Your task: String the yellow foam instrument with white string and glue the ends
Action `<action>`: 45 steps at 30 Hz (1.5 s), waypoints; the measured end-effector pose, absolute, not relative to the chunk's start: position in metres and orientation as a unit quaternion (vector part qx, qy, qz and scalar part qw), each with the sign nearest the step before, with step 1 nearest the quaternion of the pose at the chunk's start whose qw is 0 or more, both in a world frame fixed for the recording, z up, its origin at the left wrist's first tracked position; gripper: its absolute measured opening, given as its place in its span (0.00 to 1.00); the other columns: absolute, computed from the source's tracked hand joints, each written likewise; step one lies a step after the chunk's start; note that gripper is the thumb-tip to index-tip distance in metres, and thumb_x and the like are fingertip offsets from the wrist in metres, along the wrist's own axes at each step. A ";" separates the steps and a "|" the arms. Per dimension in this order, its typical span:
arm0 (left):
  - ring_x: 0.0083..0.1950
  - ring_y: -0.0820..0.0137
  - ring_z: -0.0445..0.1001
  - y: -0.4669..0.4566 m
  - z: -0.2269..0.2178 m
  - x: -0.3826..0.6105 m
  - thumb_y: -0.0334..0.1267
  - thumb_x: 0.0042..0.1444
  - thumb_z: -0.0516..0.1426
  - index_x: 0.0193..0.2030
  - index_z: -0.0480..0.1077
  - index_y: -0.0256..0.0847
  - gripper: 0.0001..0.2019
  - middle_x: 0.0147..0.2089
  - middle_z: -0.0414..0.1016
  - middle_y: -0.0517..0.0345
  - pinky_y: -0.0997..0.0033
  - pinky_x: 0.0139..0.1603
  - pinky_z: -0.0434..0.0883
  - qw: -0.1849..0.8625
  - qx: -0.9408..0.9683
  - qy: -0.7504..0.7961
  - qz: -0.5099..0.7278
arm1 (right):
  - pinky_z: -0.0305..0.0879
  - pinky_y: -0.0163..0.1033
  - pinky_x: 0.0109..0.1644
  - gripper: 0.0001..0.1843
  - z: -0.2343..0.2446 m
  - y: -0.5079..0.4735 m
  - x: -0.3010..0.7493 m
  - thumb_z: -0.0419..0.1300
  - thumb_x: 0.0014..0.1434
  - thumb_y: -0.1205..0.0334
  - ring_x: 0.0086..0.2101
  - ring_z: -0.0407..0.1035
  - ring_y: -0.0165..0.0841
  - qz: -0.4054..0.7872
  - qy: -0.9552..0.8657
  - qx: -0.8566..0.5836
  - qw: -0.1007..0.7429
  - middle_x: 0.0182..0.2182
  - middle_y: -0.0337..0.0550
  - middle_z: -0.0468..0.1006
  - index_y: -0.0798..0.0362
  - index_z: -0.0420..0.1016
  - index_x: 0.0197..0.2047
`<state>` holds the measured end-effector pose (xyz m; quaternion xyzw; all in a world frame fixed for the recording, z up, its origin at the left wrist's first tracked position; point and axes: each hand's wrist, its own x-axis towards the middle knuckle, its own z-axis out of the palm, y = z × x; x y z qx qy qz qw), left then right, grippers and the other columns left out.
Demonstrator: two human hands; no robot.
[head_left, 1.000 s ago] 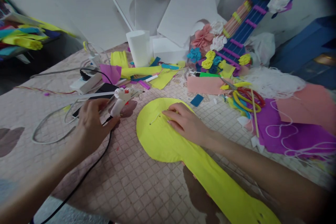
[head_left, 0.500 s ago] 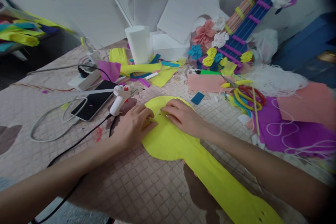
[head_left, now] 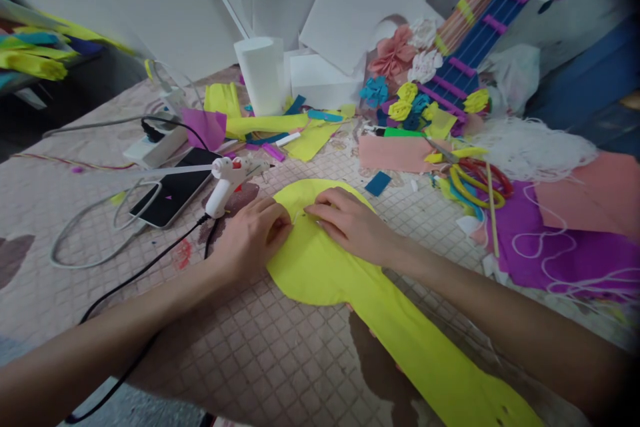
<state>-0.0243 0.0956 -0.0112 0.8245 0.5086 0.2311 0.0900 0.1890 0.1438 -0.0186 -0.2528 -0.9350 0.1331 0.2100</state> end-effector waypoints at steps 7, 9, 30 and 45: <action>0.34 0.69 0.68 0.096 -0.013 -0.027 0.28 0.54 0.54 0.30 0.65 0.38 0.04 0.31 0.69 0.57 0.69 0.35 0.65 0.097 0.834 0.488 0.240 | 0.62 0.43 0.47 0.14 -0.019 0.144 0.189 0.48 0.64 0.67 0.44 0.62 0.37 0.119 -0.939 -0.250 0.205 0.41 0.51 0.69 0.58 0.73 0.47; 0.35 0.69 0.68 0.097 -0.014 -0.028 0.27 0.54 0.54 0.31 0.66 0.38 0.04 0.31 0.69 0.57 0.70 0.35 0.65 0.099 0.832 0.488 0.247 | 0.62 0.43 0.47 0.14 -0.018 0.144 0.189 0.48 0.64 0.67 0.44 0.62 0.37 0.117 -0.939 -0.249 0.205 0.41 0.51 0.69 0.58 0.73 0.46; 0.32 0.70 0.65 0.090 -0.006 -0.040 0.30 0.57 0.52 0.31 0.66 0.38 0.05 0.30 0.67 0.57 0.70 0.34 0.64 0.120 0.835 0.484 0.230 | 0.62 0.43 0.49 0.13 -0.014 0.135 0.184 0.48 0.64 0.68 0.44 0.62 0.36 0.133 -0.942 -0.229 0.204 0.41 0.50 0.68 0.57 0.72 0.46; 0.33 0.69 0.67 0.089 -0.010 -0.044 0.30 0.58 0.52 0.31 0.66 0.38 0.05 0.30 0.68 0.57 0.68 0.35 0.65 0.104 0.837 0.485 0.229 | 0.57 0.56 0.58 0.11 -0.011 0.125 0.176 0.53 0.61 0.69 0.60 0.49 0.43 0.131 -0.952 -0.223 0.164 0.55 0.53 0.65 0.54 0.74 0.45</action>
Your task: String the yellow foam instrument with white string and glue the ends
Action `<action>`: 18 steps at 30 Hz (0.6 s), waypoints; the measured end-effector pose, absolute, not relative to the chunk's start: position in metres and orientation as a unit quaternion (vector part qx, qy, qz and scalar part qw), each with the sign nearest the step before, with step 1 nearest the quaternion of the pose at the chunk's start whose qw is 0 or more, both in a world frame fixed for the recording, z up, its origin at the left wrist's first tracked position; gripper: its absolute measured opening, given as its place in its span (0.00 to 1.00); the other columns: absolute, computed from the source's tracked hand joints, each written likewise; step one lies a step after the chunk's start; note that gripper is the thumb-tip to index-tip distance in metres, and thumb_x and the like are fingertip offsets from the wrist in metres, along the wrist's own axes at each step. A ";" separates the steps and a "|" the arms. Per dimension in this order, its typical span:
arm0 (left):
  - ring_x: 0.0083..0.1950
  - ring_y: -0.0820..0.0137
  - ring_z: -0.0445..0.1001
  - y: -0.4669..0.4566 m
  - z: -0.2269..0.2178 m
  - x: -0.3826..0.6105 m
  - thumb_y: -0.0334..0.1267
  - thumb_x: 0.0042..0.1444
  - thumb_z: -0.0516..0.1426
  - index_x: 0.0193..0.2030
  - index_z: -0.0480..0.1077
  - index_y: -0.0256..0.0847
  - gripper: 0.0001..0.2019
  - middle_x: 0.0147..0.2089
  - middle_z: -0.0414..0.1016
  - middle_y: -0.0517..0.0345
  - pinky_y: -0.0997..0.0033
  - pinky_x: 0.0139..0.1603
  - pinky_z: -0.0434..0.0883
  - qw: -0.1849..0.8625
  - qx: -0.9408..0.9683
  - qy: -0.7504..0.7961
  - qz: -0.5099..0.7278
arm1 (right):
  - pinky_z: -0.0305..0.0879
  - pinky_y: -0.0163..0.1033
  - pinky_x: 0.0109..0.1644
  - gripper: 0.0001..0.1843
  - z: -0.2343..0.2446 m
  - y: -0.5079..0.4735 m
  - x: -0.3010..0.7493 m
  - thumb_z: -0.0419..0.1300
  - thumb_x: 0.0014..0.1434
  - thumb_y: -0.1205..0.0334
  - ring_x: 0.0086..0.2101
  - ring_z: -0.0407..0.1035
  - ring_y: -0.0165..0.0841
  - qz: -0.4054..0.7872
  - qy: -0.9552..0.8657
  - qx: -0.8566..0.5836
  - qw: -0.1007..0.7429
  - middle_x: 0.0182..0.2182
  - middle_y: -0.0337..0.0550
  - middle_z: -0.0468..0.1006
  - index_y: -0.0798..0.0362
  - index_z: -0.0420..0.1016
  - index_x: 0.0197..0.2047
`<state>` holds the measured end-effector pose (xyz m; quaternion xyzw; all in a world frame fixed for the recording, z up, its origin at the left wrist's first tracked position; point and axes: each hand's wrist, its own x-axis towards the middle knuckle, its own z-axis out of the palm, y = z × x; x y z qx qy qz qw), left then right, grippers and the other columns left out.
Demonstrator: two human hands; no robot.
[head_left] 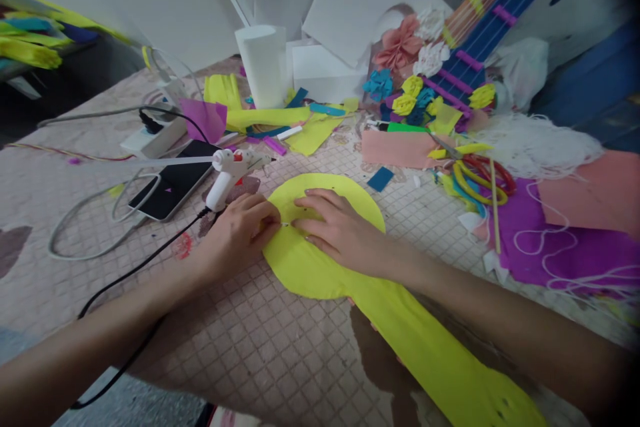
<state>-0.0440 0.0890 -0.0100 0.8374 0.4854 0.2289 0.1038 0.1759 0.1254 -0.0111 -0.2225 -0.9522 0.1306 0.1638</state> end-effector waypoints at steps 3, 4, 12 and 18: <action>0.37 0.68 0.69 0.085 -0.012 -0.046 0.29 0.57 0.53 0.34 0.67 0.39 0.03 0.34 0.70 0.56 0.67 0.38 0.67 0.085 0.832 0.484 0.256 | 0.56 0.55 0.60 0.13 -0.011 0.122 0.177 0.53 0.61 0.69 0.61 0.49 0.43 0.128 -0.953 -0.224 0.160 0.56 0.53 0.65 0.54 0.73 0.47; 0.39 0.67 0.69 0.084 -0.013 -0.047 0.30 0.57 0.54 0.36 0.67 0.39 0.03 0.36 0.70 0.55 0.66 0.40 0.67 0.078 0.831 0.481 0.267 | 0.56 0.55 0.60 0.13 -0.011 0.121 0.177 0.53 0.62 0.69 0.61 0.49 0.43 0.126 -0.953 -0.224 0.159 0.56 0.52 0.65 0.54 0.73 0.48; 0.41 0.65 0.69 0.080 -0.012 -0.039 0.34 0.62 0.51 0.36 0.69 0.38 0.07 0.39 0.71 0.52 0.61 0.44 0.68 0.090 0.844 0.478 0.226 | 0.57 0.56 0.60 0.14 -0.010 0.124 0.177 0.49 0.63 0.69 0.59 0.53 0.41 0.150 -0.941 -0.229 0.200 0.54 0.51 0.67 0.53 0.73 0.47; 0.44 0.64 0.71 0.073 -0.009 -0.054 0.33 0.60 0.53 0.40 0.67 0.40 0.04 0.41 0.72 0.53 0.61 0.46 0.68 0.059 0.833 0.476 0.276 | 0.63 0.49 0.56 0.14 -0.004 0.126 0.191 0.49 0.63 0.68 0.52 0.62 0.37 0.183 -0.908 -0.268 0.265 0.50 0.51 0.69 0.53 0.71 0.50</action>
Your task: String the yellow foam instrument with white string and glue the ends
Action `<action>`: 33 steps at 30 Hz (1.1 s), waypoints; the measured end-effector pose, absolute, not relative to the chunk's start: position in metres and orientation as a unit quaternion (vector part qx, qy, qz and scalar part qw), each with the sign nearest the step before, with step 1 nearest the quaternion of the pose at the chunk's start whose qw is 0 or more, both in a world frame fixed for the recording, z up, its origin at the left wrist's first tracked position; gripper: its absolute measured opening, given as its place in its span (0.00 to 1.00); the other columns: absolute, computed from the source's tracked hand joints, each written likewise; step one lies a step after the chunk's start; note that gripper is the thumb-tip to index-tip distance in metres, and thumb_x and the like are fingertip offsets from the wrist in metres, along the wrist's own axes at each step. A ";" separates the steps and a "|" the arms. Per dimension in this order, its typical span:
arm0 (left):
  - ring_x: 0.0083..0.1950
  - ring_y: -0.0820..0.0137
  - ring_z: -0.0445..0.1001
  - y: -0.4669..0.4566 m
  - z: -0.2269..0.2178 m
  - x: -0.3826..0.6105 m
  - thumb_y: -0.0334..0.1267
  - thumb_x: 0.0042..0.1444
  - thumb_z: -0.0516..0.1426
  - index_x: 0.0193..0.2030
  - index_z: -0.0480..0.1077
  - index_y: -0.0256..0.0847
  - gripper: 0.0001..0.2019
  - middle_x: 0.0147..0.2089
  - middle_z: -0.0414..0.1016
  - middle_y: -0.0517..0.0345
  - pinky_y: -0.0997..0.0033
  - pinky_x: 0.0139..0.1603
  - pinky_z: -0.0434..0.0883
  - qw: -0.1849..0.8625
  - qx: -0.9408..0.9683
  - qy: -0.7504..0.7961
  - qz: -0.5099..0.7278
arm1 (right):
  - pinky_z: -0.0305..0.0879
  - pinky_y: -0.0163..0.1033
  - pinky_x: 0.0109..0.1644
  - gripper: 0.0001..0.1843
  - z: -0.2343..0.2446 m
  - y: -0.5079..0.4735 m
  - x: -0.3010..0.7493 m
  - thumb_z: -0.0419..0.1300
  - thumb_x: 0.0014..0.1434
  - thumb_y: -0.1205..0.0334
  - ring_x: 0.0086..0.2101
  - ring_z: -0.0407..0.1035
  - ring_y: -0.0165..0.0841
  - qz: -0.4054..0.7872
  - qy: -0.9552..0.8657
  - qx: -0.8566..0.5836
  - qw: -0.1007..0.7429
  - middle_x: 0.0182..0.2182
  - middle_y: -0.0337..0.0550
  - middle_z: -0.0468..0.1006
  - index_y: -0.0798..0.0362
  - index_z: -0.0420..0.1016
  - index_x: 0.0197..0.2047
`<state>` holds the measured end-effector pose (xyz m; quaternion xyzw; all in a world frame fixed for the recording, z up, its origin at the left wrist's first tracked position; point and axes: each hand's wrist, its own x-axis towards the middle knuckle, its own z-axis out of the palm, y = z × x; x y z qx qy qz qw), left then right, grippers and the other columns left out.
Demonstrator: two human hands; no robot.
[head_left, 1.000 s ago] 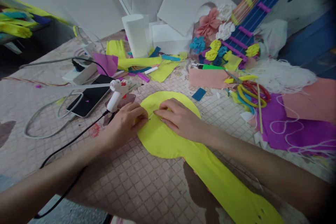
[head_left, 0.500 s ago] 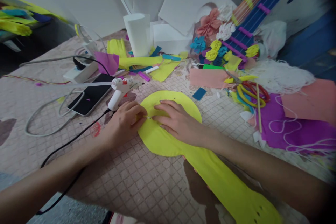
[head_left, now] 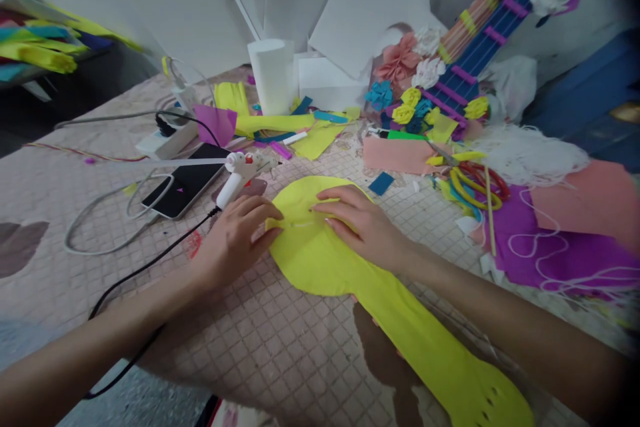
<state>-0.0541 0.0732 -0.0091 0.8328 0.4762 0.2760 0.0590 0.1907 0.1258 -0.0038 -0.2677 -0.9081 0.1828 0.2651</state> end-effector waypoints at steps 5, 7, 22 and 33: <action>0.40 0.66 0.70 0.067 -0.001 -0.088 0.37 0.57 0.57 0.37 0.67 0.41 0.04 0.38 0.70 0.56 0.66 0.40 0.67 -0.019 0.729 0.616 0.298 | 0.64 0.47 0.53 0.14 -0.006 0.116 0.197 0.49 0.63 0.70 0.50 0.64 0.37 0.188 -0.905 -0.253 0.287 0.47 0.50 0.70 0.53 0.70 0.49; 0.42 0.63 0.68 0.073 -0.004 -0.099 0.41 0.55 0.58 0.43 0.66 0.40 0.12 0.40 0.68 0.54 0.64 0.41 0.67 -0.036 0.695 0.657 0.288 | 0.65 0.46 0.53 0.14 -0.008 0.112 0.196 0.49 0.62 0.70 0.49 0.64 0.36 0.190 -0.905 -0.246 0.291 0.46 0.49 0.71 0.53 0.71 0.49; 0.27 0.72 0.67 0.048 0.029 -0.059 0.45 0.56 0.54 0.39 0.61 0.39 0.11 0.31 0.69 0.58 0.71 0.26 0.67 0.309 0.620 0.613 0.380 | 0.68 0.39 0.48 0.19 0.018 0.055 0.162 0.52 0.63 0.59 0.46 0.68 0.32 0.477 -0.747 -0.319 0.336 0.48 0.48 0.71 0.50 0.64 0.57; 0.50 0.64 0.72 0.014 0.027 -0.019 0.33 0.60 0.52 0.51 0.67 0.44 0.13 0.49 0.74 0.52 0.63 0.49 0.71 0.284 0.798 0.448 0.287 | 0.62 0.42 0.50 0.22 0.016 0.031 0.168 0.57 0.59 0.51 0.44 0.68 0.35 0.639 -0.471 -0.416 0.444 0.40 0.45 0.75 0.51 0.65 0.53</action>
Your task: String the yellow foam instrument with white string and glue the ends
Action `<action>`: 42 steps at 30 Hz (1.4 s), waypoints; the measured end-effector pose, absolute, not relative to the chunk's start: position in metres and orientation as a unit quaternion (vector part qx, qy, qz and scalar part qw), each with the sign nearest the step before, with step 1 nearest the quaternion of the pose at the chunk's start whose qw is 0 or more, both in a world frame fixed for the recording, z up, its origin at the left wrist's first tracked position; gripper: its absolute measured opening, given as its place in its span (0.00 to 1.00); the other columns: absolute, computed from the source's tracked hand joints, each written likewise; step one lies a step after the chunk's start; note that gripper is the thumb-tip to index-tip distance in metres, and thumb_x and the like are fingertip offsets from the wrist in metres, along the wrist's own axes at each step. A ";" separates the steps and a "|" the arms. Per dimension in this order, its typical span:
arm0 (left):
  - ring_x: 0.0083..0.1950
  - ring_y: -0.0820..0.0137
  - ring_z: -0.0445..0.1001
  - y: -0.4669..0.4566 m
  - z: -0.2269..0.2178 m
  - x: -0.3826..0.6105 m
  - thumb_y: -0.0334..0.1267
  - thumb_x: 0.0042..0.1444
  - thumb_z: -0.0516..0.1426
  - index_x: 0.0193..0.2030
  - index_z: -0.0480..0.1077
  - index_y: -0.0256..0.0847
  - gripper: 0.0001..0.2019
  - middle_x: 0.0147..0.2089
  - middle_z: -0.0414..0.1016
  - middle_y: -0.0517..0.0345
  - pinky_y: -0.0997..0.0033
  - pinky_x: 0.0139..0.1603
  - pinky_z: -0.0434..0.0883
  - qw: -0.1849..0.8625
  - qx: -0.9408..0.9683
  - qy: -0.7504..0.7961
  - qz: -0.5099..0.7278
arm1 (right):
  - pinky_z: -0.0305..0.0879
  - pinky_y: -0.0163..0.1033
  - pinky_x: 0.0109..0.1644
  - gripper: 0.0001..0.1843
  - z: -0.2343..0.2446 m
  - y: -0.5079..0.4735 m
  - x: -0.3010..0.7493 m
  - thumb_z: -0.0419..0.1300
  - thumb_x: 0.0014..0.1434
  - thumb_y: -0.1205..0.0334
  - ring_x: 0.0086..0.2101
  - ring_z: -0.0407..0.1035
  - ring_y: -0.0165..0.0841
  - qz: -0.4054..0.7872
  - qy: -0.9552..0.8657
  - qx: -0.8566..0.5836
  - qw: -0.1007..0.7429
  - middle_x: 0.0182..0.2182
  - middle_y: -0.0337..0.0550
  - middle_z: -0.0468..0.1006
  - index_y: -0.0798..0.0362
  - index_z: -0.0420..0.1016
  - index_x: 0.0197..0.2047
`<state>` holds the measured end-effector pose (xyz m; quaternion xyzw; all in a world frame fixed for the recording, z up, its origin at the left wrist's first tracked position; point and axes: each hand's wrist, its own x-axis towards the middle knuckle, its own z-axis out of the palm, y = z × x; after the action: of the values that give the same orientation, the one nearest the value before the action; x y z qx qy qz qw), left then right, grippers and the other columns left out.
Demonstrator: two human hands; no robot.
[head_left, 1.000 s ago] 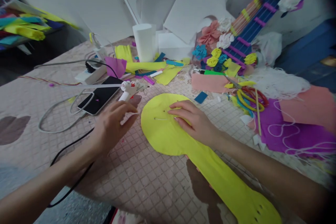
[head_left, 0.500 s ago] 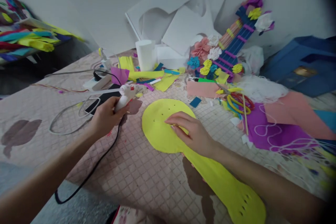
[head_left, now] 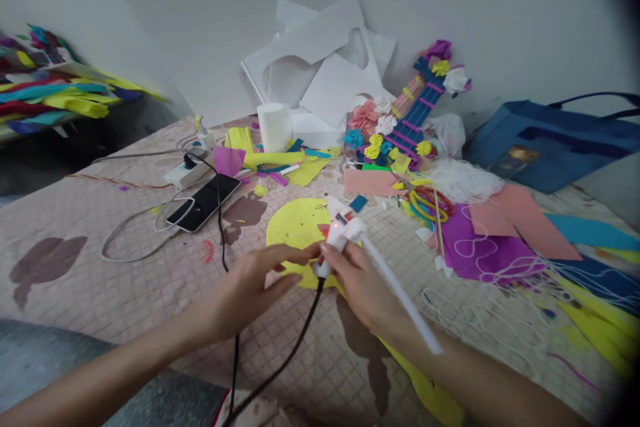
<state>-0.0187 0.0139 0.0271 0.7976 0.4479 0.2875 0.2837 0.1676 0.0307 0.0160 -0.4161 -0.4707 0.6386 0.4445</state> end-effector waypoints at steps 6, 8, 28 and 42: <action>0.45 0.61 0.71 0.078 0.004 -0.029 0.33 0.55 0.58 0.40 0.71 0.38 0.06 0.42 0.73 0.50 0.59 0.46 0.69 0.100 0.829 0.479 0.271 | 0.62 0.38 0.39 0.22 0.023 0.026 0.197 0.56 0.60 0.56 0.30 0.65 0.29 0.665 -0.417 -0.394 0.478 0.25 0.35 0.69 0.50 0.60 0.56; 0.45 0.62 0.70 0.090 -0.003 -0.025 0.33 0.55 0.58 0.38 0.71 0.39 0.04 0.41 0.72 0.50 0.60 0.46 0.69 0.106 0.845 0.455 0.260 | 0.62 0.38 0.38 0.20 0.023 0.025 0.201 0.55 0.61 0.56 0.29 0.64 0.29 0.663 -0.433 -0.395 0.466 0.25 0.35 0.68 0.51 0.62 0.55; 0.34 0.71 0.71 0.089 -0.011 -0.045 0.29 0.55 0.53 0.36 0.71 0.38 0.06 0.33 0.75 0.55 0.72 0.35 0.67 0.179 0.811 0.487 0.270 | 0.60 0.31 0.21 0.17 0.034 0.060 0.209 0.56 0.58 0.47 0.20 0.65 0.27 0.558 -0.629 -0.505 0.195 0.19 0.34 0.64 0.54 0.64 0.36; 0.37 0.67 0.68 0.085 -0.011 -0.045 0.33 0.61 0.49 0.34 0.68 0.37 0.08 0.35 0.72 0.51 0.66 0.40 0.65 0.127 0.834 0.484 0.231 | 0.56 0.32 0.21 0.19 0.030 0.075 0.208 0.53 0.60 0.46 0.18 0.60 0.25 0.531 -0.691 -0.467 0.148 0.17 0.33 0.64 0.55 0.66 0.38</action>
<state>-0.0445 0.0853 -0.0114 0.8343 0.4841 0.2310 0.1271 0.2076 0.0751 0.0305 -0.4671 -0.6913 0.5310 0.1483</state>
